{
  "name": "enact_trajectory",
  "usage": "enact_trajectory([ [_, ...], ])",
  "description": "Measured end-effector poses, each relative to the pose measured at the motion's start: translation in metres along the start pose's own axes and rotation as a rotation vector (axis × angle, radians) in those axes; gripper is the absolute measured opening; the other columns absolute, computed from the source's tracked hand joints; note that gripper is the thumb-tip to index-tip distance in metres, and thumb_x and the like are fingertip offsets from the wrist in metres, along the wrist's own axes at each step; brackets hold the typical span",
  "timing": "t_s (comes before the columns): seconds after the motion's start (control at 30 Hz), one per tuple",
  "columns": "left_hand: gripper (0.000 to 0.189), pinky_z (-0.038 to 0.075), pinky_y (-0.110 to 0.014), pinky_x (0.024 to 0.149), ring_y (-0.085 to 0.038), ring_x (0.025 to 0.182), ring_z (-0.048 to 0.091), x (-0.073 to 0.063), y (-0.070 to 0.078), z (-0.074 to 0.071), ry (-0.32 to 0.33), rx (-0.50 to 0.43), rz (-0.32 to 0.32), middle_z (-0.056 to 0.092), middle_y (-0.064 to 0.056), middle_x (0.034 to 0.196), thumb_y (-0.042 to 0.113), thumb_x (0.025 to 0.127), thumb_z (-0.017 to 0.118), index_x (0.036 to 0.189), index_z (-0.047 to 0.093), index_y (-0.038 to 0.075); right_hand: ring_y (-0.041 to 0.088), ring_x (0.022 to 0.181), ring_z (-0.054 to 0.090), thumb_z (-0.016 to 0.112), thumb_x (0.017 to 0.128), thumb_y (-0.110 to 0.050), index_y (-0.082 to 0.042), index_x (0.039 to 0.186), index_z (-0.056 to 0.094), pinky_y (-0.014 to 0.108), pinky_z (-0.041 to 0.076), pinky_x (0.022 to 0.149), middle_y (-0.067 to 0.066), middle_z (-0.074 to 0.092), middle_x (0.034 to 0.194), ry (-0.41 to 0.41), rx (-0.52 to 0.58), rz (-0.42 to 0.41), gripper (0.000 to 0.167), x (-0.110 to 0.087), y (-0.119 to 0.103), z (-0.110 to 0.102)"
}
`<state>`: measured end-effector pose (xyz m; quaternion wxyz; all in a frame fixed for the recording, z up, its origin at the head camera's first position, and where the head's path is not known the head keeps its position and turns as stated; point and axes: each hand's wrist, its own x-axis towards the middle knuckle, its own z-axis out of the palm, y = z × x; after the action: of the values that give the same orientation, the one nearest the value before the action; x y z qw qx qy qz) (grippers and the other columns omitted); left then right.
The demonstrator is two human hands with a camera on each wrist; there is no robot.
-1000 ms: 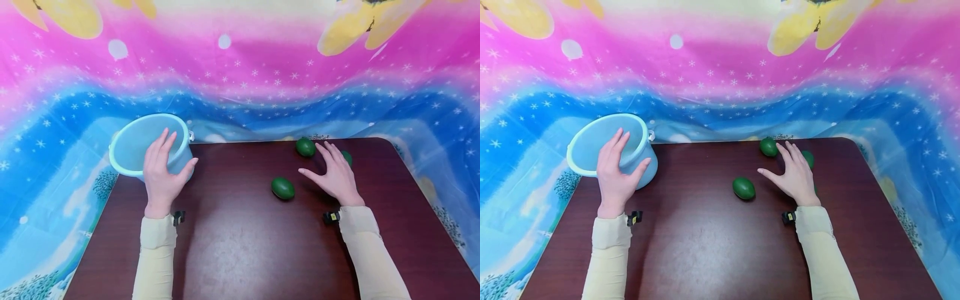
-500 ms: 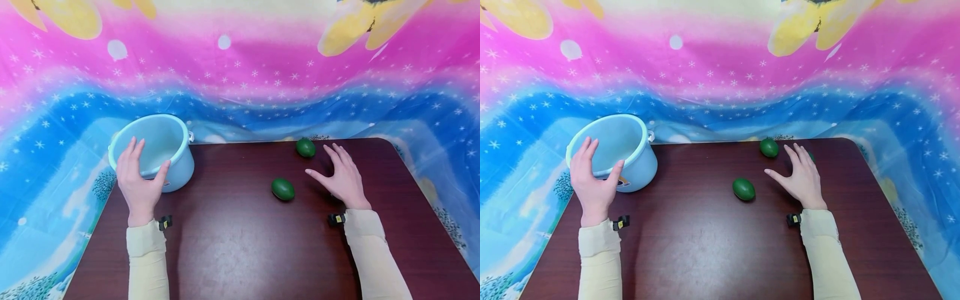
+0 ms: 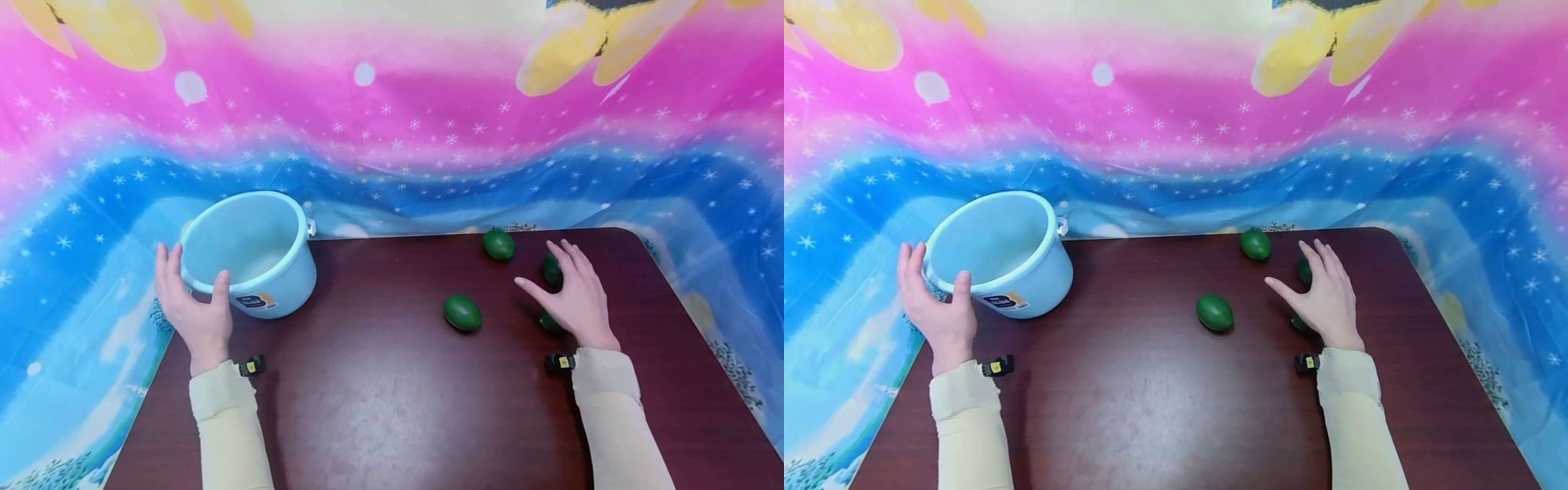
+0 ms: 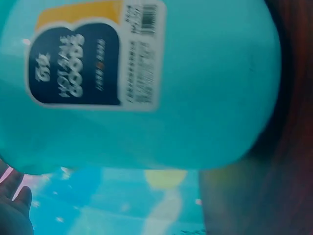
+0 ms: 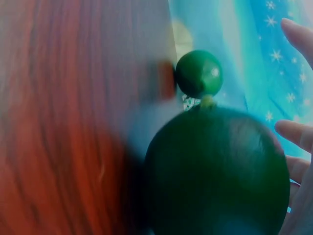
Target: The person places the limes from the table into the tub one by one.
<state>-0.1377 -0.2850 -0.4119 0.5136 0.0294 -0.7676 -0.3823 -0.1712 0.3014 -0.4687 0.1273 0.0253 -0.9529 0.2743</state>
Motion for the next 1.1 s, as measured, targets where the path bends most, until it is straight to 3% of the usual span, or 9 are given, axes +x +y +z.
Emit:
enact_trajectory([
  [0.23, 0.095, 0.017, -0.038, 0.119, -0.031, 0.148, 0.030, -0.005, 0.015, 0.000, 0.016, -0.094, -0.041, 0.040, -0.017, 0.156, 0.071, 0.085, 0.067, 0.141, 0.055, -0.005, 0.035, 0.152, 0.017, 0.073, 0.087, -0.060, -0.024, 0.161, 0.035, 0.075, 0.021, 0.107, 0.008, 0.021, 0.167, 0.013, 0.021, 0.012, 0.090, -0.004, 0.007, -0.001],
  [0.53, 0.093, 0.019, -0.040, 0.119, -0.035, 0.147, 0.032, -0.010, 0.010, 0.001, 0.001, -0.117, -0.004, 0.041, -0.017, 0.156, 0.070, 0.081, 0.071, 0.130, 0.060, -0.008, 0.038, 0.150, 0.020, 0.074, 0.088, -0.057, -0.023, 0.160, 0.036, 0.075, 0.023, 0.107, 0.010, 0.024, 0.166, 0.040, 0.021, 0.027, 0.089, -0.010, 0.016, -0.002],
  [0.7, 0.090, 0.021, -0.041, 0.118, -0.031, 0.146, 0.033, -0.014, 0.005, -0.001, -0.013, -0.127, 0.006, 0.043, -0.019, 0.155, 0.068, 0.077, 0.076, 0.127, 0.063, -0.006, 0.039, 0.150, 0.022, 0.074, 0.089, -0.055, -0.023, 0.161, 0.036, 0.075, 0.025, 0.105, 0.010, 0.024, 0.166, 0.042, 0.027, 0.035, 0.088, -0.011, 0.018, -0.002],
  [0.83, 0.087, 0.023, -0.042, 0.118, -0.036, 0.146, 0.033, -0.017, 0.008, -0.003, -0.019, -0.123, 0.019, 0.043, -0.025, 0.153, 0.064, 0.075, 0.079, 0.126, 0.065, -0.005, 0.039, 0.149, 0.023, 0.074, 0.089, -0.054, -0.023, 0.161, 0.035, 0.075, 0.026, 0.105, 0.011, 0.025, 0.166, 0.039, 0.029, 0.041, 0.087, -0.013, 0.020, 0.000],
  [1.1, 0.081, 0.028, -0.043, 0.116, -0.038, 0.145, 0.034, -0.026, 0.017, -0.003, -0.016, -0.120, 0.018, 0.045, -0.024, 0.151, 0.054, 0.071, 0.088, 0.124, 0.067, -0.003, 0.042, 0.147, 0.026, 0.073, 0.091, -0.051, -0.018, 0.160, 0.037, 0.073, 0.026, 0.107, 0.015, 0.028, 0.164, 0.035, 0.031, 0.046, 0.084, -0.016, 0.025, -0.002],
])
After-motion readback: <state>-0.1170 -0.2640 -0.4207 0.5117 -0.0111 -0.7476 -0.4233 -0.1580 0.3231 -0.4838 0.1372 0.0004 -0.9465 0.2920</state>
